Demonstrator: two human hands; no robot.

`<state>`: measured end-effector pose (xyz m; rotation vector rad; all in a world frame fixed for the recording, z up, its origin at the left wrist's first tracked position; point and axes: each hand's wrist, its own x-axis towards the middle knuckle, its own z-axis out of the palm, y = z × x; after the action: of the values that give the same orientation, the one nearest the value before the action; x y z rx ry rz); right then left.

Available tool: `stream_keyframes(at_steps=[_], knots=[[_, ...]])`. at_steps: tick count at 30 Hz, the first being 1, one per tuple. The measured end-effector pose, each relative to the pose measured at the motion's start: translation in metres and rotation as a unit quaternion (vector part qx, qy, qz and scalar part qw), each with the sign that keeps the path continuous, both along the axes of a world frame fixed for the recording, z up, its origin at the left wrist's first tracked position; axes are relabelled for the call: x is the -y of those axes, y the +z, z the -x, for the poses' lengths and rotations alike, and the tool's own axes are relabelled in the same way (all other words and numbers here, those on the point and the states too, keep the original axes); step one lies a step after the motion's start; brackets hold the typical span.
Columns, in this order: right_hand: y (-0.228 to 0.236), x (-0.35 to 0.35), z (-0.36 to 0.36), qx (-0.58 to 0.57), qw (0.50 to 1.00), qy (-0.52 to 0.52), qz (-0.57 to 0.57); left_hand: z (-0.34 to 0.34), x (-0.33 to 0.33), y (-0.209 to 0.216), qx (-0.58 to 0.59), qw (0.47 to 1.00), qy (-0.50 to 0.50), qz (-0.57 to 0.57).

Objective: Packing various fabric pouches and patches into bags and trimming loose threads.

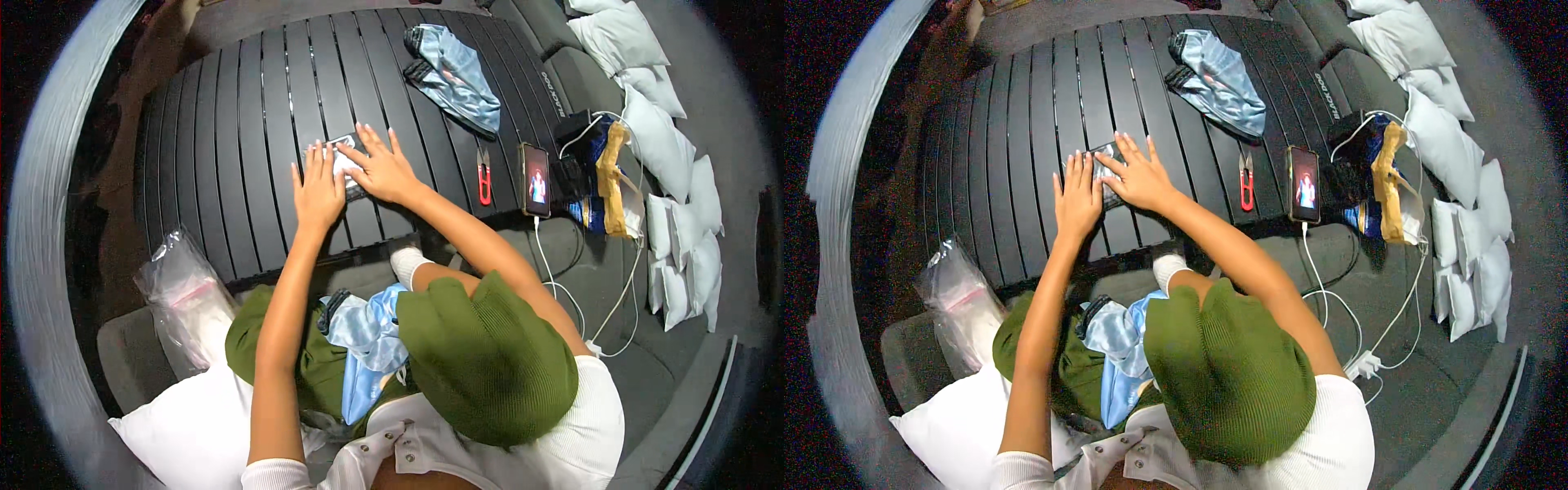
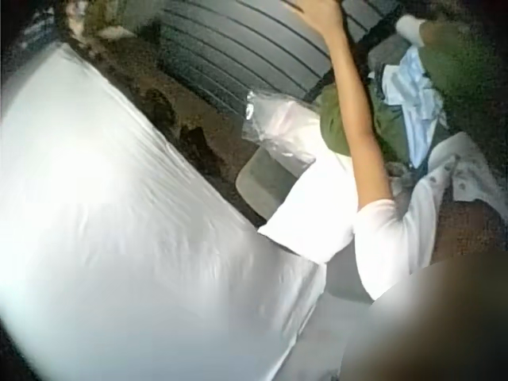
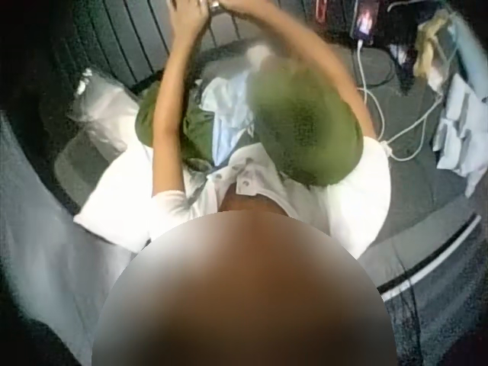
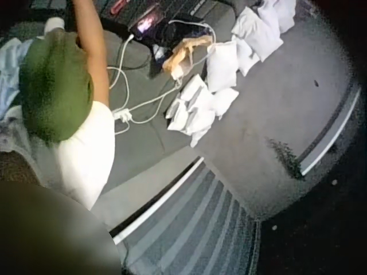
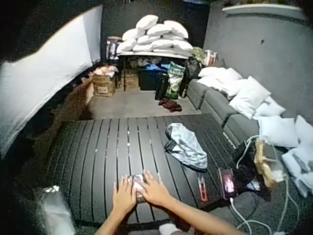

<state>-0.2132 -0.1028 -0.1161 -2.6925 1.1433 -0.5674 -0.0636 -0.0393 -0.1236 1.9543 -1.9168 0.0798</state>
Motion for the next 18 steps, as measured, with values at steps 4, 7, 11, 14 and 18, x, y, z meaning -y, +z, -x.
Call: stream_keyframes(at_steps=[4, 7, 11, 14, 18], knots=[[0.001, -0.002, 0.002, -0.003, 1.0, 0.004, 0.001, 0.0, -0.002, -0.001, -0.006, 1.0, 0.001, -0.013], [0.002, -0.003, 0.002, -0.025, 1.0, 0.003, -0.018, 0.0, -0.002, -0.002, 0.001, 1.0, 0.005, -0.013], [0.007, -0.004, -0.002, -0.028, 0.999, 0.013, -0.011, -0.003, -0.005, 0.001, -0.012, 1.0, 0.012, -0.014], [0.013, -0.004, 0.004, -0.006, 1.0, 0.024, -0.001, -0.003, -0.006, 0.008, -0.04, 0.998, -0.021, 0.043], [0.042, -0.013, 0.028, -0.013, 0.993, 0.115, 0.037, 0.01, -0.031, 0.024, -0.069, 0.99, -0.112, 0.055]])
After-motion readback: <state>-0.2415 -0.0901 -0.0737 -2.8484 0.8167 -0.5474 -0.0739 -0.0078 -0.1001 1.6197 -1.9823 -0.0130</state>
